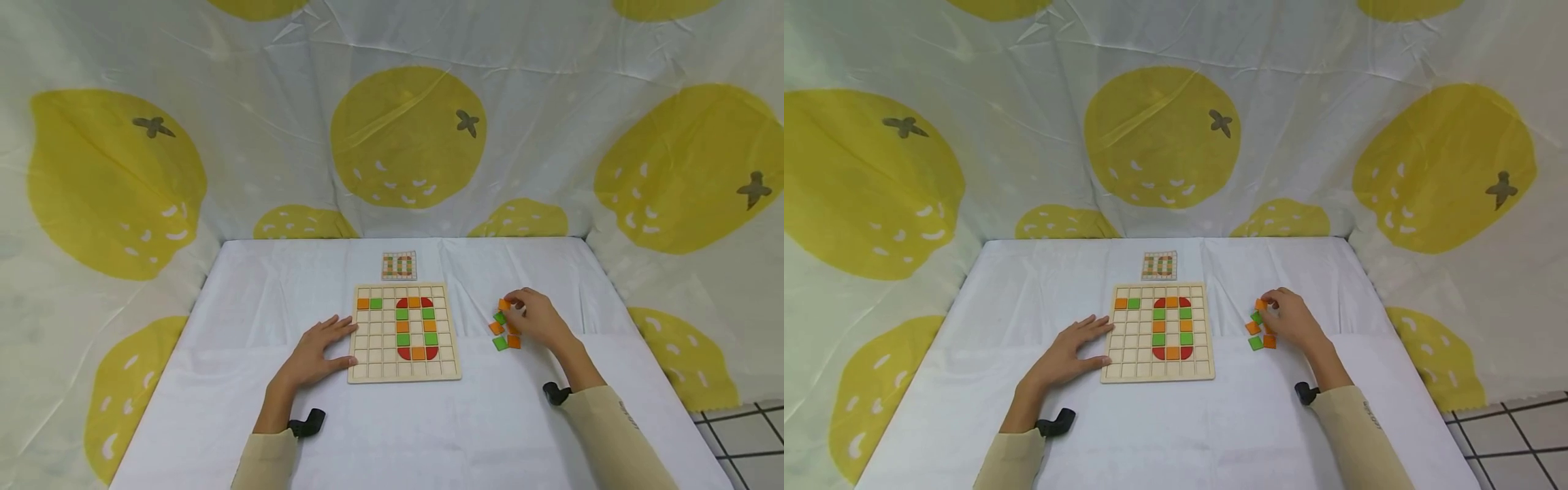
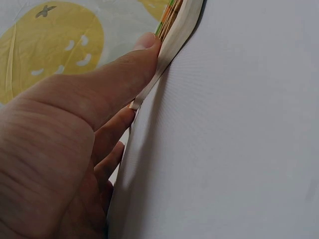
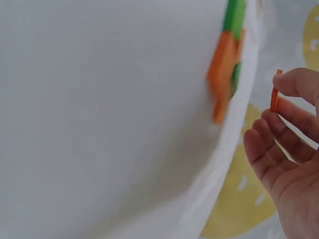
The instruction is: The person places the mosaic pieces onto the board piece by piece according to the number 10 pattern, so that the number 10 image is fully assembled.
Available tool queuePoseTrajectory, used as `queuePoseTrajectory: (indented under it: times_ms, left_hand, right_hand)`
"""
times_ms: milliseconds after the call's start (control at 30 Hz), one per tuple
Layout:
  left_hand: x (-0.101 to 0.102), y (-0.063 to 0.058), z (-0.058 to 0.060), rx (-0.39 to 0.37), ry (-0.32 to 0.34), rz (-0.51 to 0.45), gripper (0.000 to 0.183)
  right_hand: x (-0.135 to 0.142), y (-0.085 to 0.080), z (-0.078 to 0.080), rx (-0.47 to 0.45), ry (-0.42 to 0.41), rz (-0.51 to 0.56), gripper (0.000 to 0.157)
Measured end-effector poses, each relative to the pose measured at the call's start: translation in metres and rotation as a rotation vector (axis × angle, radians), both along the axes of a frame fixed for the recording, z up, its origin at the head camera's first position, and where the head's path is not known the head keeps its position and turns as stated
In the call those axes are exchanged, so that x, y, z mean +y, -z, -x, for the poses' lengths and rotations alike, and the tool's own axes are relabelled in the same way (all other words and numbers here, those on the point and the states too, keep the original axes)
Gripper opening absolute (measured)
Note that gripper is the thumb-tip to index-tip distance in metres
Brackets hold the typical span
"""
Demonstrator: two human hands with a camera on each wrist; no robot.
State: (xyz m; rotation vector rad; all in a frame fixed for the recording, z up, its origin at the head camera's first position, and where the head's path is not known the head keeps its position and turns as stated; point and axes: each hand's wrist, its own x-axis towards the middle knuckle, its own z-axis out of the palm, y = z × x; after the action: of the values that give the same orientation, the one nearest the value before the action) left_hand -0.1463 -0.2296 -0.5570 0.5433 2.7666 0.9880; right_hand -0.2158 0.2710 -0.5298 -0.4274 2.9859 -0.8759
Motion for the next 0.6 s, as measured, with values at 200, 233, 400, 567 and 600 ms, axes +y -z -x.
queuePoseTrajectory:
  times_ms: [200, 233, 400, 567, 600]
  left_hand:
    - [0.001, -0.001, 0.000, -0.009, -0.003, -0.004, 0.075]
    - [0.001, -0.001, 0.000, -0.008, -0.002, -0.006, 0.075]
    - [0.000, 0.001, 0.001, -0.004, -0.001, 0.003, 0.075]
    - [-0.002, 0.002, 0.002, -0.008, -0.010, 0.002, 0.075]
    - [-0.002, 0.002, 0.002, -0.008, -0.009, 0.002, 0.075]
  right_hand:
    - [-0.043, -0.014, 0.007, -0.004, -0.038, 0.046, 0.028]
    - [-0.050, -0.016, 0.008, -0.004, -0.047, 0.054, 0.028]
    - [-0.085, -0.020, 0.015, 0.002, -0.089, 0.084, 0.028]
    - [-0.121, -0.017, 0.022, -0.009, -0.142, 0.106, 0.029]
    - [-0.128, -0.016, 0.023, -0.014, -0.155, 0.109, 0.030]
